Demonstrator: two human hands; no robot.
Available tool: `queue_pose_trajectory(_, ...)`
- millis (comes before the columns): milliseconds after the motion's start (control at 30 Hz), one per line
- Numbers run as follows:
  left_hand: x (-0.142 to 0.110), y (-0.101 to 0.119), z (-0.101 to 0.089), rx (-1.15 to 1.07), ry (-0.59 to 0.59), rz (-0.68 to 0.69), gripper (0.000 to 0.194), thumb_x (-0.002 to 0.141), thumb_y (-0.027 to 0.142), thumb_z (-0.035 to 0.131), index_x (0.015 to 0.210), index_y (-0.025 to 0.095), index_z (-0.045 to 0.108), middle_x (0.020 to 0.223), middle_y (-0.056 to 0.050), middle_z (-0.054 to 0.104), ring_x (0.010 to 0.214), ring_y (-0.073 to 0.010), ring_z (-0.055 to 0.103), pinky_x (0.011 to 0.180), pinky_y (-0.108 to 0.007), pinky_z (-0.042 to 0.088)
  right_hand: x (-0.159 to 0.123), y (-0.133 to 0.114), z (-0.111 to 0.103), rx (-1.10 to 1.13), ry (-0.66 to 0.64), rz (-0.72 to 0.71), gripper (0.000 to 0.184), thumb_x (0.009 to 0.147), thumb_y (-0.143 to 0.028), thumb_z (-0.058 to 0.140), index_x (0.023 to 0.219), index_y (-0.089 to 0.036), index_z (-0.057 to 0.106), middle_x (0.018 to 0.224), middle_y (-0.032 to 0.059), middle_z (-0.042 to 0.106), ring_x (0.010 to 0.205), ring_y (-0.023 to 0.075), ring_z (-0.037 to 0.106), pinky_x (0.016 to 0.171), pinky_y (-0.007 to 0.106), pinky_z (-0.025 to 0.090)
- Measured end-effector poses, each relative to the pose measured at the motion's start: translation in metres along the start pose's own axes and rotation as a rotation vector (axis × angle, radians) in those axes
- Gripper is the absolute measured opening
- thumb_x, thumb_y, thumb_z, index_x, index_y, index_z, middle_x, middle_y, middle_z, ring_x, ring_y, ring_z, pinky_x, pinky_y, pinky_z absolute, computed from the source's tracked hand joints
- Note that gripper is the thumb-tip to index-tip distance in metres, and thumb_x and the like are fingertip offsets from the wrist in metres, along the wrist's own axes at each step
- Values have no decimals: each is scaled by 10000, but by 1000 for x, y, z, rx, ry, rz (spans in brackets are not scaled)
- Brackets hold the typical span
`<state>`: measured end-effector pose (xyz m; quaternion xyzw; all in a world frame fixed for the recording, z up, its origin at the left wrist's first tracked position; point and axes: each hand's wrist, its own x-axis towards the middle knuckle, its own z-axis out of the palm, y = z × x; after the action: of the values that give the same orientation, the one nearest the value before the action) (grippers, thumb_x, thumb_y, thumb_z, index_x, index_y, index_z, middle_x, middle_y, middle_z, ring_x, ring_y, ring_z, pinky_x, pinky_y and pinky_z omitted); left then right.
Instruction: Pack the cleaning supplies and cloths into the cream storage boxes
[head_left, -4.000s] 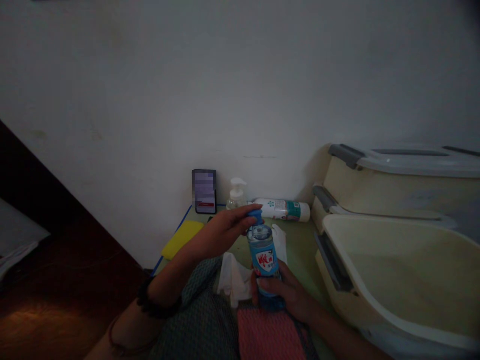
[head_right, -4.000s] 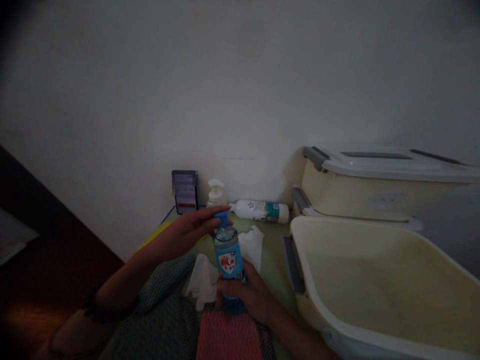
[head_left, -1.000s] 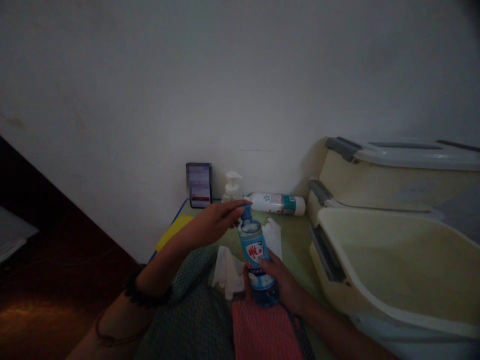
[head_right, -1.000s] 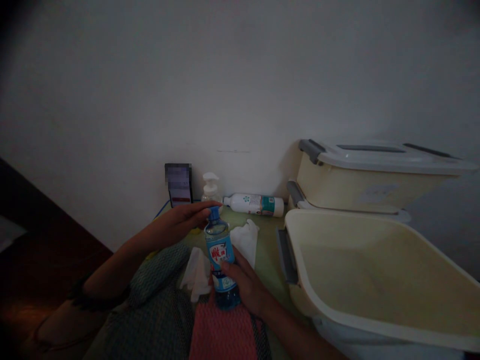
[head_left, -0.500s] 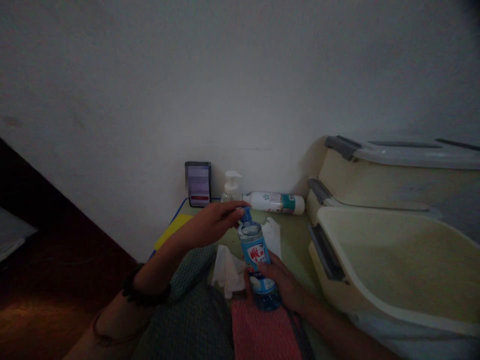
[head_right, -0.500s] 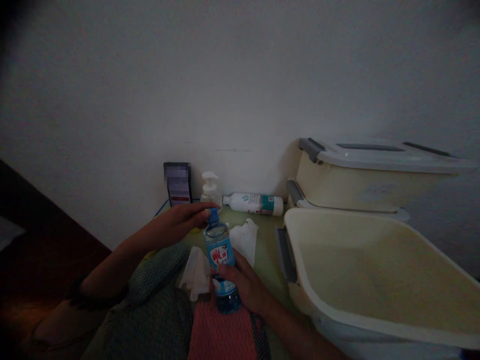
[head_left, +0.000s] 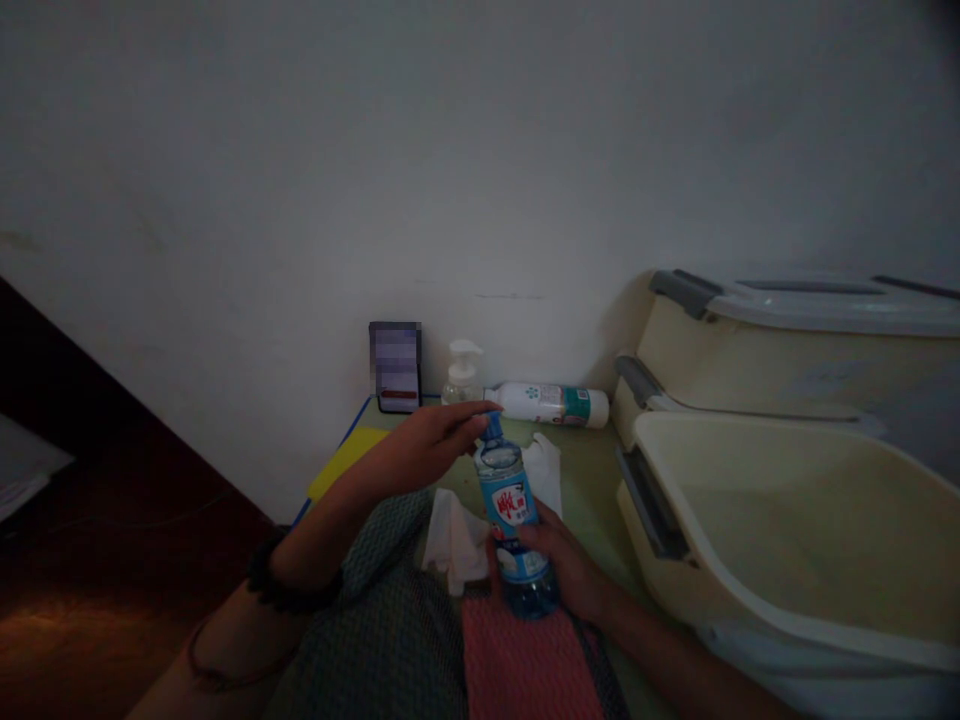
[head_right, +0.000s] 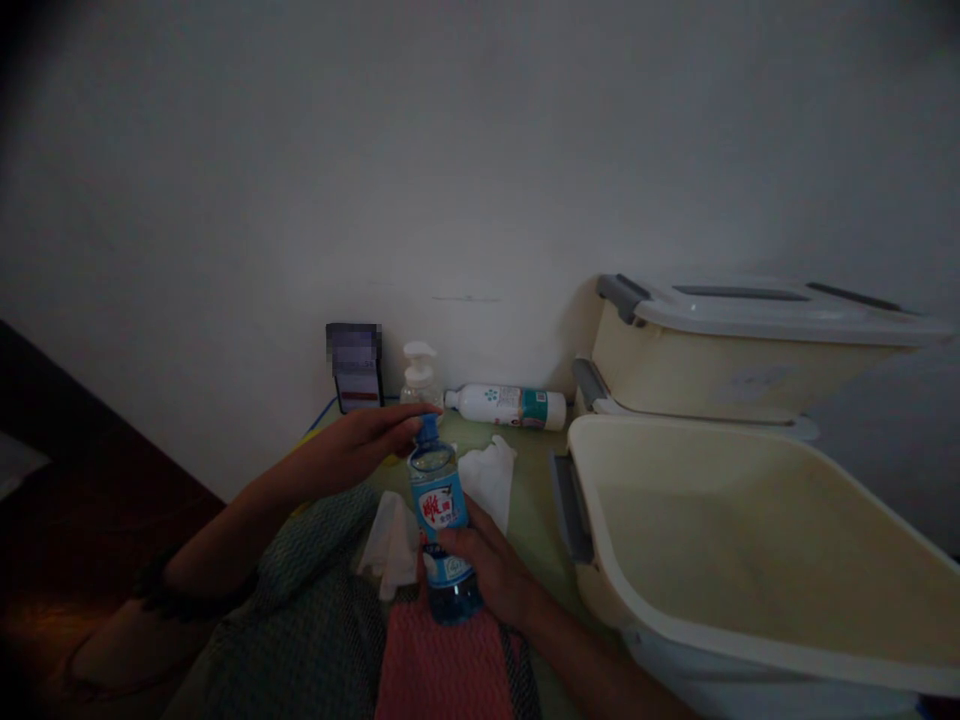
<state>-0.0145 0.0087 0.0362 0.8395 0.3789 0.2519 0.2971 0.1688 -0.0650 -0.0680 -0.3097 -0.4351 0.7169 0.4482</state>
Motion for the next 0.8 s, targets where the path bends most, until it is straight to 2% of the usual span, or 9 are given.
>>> queue_pose_trajectory(167,0,1,1,10,6,-9,416,927,389,366,1222,170,561,806,-38,654,725,-144,589,698,-264,471,4,0,5,43,4,14,382,771,-553,524,864,-184,565,697,-1,592,544,126,532,564,268,442)
queue_pose_trajectory(300,0,1,0,14,1,-12,416,930,376,365,1236,165,551,831,-44,670,737,-145,601,709,-263,476,4,0,5,39,20,17,347,784,-530,532,877,-196,554,731,-4,604,558,121,537,566,258,435)
queue_pose_trajectory(500,1,3,0,12,18,5,397,925,363,389,1220,167,568,860,-47,694,761,-144,622,713,-254,483,-2,-6,3,-30,29,30,324,683,-401,692,909,-191,592,780,-4,638,636,131,571,605,253,432)
queue_pose_trajectory(667,2,16,1,-10,203,-1,306,842,365,558,1046,173,683,872,-45,735,728,-144,645,685,-241,492,-4,-14,13,-85,69,53,345,664,-441,694,876,-202,563,710,-21,632,599,138,588,585,271,447)
queue_pose_trajectory(800,0,30,-1,-109,387,37,232,774,360,646,918,197,727,871,-34,747,722,-145,656,682,-246,519,-7,-36,34,-130,65,38,324,719,-474,654,836,-203,522,701,-20,617,586,136,605,545,265,460)
